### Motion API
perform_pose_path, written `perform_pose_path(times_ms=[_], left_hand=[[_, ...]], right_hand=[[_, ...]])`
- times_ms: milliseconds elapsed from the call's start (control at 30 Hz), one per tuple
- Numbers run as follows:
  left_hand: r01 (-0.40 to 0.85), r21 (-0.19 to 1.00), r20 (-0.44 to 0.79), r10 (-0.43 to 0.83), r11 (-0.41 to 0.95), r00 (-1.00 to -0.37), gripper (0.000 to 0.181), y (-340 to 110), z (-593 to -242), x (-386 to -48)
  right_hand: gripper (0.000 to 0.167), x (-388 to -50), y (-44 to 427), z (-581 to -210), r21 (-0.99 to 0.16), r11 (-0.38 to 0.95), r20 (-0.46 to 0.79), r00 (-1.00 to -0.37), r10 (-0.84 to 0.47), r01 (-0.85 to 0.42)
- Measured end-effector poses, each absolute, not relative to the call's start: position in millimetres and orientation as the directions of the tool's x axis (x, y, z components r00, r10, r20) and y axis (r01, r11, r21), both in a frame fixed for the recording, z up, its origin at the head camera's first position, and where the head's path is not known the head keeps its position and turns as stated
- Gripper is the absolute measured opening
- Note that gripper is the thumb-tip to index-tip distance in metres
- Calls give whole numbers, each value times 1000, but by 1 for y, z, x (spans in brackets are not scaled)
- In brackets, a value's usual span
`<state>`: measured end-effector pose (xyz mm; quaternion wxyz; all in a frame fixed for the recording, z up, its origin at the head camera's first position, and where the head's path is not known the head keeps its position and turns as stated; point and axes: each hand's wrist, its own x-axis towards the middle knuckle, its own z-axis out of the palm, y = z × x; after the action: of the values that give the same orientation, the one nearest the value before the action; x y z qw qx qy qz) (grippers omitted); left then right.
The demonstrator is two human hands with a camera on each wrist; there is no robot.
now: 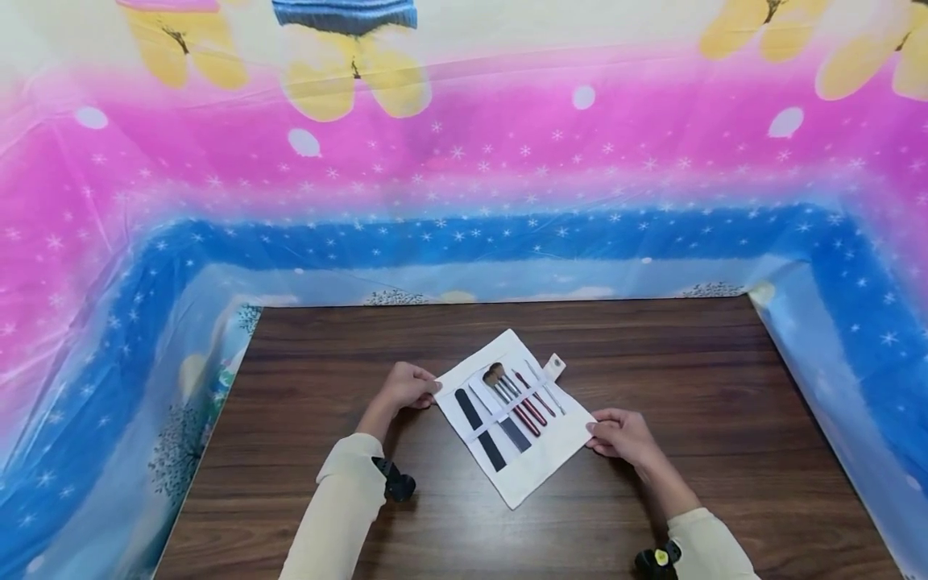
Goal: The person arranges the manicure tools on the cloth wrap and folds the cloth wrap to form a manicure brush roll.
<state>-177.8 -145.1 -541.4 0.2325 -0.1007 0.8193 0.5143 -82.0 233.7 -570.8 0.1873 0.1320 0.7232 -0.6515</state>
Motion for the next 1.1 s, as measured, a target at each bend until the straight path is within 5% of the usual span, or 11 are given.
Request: perform_pose_path(times_ms=[567,1100], left_hand=[[-494,788,-567,121,367,-815,21,-146,-550,-148],[-582,770,-627,142,262,-766,19,-140,-556,-116]], right_hand=[[31,-125,247,-567,-875,160,-450,-889,81,457],[34,-163,249,-568,-847,353,-385,-917,105,397]])
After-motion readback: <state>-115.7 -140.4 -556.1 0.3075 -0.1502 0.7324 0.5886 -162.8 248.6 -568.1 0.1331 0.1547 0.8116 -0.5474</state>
